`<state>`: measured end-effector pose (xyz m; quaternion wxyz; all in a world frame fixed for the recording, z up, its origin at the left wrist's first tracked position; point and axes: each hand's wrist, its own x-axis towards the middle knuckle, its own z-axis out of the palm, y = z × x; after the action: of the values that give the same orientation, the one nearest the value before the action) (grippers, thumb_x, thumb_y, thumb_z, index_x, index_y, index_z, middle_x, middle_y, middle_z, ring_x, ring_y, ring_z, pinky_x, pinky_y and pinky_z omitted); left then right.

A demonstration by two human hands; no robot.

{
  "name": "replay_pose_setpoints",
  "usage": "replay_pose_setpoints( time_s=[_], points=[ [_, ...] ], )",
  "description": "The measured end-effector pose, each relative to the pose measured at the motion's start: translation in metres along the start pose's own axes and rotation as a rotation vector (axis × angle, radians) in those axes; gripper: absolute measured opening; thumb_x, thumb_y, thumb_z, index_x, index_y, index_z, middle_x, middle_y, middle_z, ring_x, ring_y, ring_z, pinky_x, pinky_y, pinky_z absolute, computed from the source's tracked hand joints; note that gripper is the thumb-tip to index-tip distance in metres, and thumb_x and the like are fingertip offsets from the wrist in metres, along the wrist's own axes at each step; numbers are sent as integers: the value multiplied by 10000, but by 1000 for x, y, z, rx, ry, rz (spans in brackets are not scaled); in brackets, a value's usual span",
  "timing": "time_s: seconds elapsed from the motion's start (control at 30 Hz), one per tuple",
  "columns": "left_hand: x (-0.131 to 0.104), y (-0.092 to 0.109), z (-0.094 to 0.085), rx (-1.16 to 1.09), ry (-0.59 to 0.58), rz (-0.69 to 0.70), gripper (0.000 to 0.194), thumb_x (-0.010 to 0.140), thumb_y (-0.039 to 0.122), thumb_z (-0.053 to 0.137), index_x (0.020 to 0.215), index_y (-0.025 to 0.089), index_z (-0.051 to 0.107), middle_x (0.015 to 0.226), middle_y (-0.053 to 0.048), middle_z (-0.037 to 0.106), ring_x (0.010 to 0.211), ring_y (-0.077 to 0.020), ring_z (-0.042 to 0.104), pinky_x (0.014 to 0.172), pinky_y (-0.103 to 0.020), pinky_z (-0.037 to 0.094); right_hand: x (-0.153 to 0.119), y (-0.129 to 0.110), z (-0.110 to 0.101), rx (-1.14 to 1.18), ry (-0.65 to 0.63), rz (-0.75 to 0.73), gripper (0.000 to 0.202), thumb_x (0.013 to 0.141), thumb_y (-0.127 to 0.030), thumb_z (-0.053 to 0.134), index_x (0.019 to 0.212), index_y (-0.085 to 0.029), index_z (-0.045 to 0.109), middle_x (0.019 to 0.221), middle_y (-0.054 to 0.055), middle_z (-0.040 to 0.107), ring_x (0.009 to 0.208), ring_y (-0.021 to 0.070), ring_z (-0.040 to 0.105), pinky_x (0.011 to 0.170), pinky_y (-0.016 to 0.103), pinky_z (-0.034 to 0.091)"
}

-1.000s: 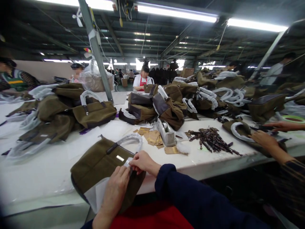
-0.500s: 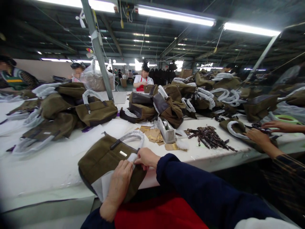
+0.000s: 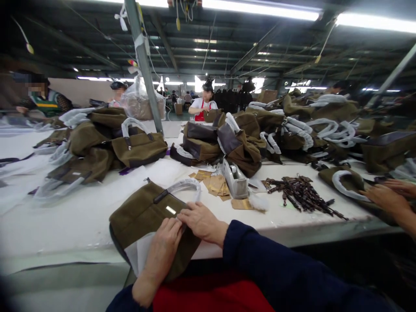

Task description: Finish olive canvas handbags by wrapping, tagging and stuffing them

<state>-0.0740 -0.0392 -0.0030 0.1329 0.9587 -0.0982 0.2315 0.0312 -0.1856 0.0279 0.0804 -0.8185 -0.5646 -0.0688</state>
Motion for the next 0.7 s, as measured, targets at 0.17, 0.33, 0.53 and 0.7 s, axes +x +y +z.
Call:
replay_pose_setpoints(
  time_s=[0.17,0.33,0.53,0.7],
  points=[
    [6,2,-9,-86,-33,-123,174,952,86,433,983,192,568,965,-50,574,942,-227,527,839,-374,485,7,3,-4,173,151,50,409,881,-77,499,1268,-180,583,1300,99,592,1223,249,455,1010,420,404],
    [9,-1,-30,-78,-25,-264,179,942,99,445,1073,180,537,1029,-67,593,1000,-225,556,878,-366,472,3,-10,6,558,201,6,491,887,-177,591,1365,-152,482,1224,111,631,1088,211,563,972,367,450],
    [-2,-9,-66,273,-238,-354,196,928,291,559,1091,184,576,1003,-69,645,977,-274,584,829,-406,429,11,-8,20,562,202,48,252,916,-326,633,1132,-198,647,1091,57,659,1014,197,562,929,336,425],
    [-4,-5,-77,324,-285,-362,118,905,249,582,1012,204,602,987,-53,642,974,-261,576,804,-379,406,41,-7,9,426,35,8,292,827,-385,733,1052,-206,681,992,45,661,919,205,548,814,326,399]
  ],
)
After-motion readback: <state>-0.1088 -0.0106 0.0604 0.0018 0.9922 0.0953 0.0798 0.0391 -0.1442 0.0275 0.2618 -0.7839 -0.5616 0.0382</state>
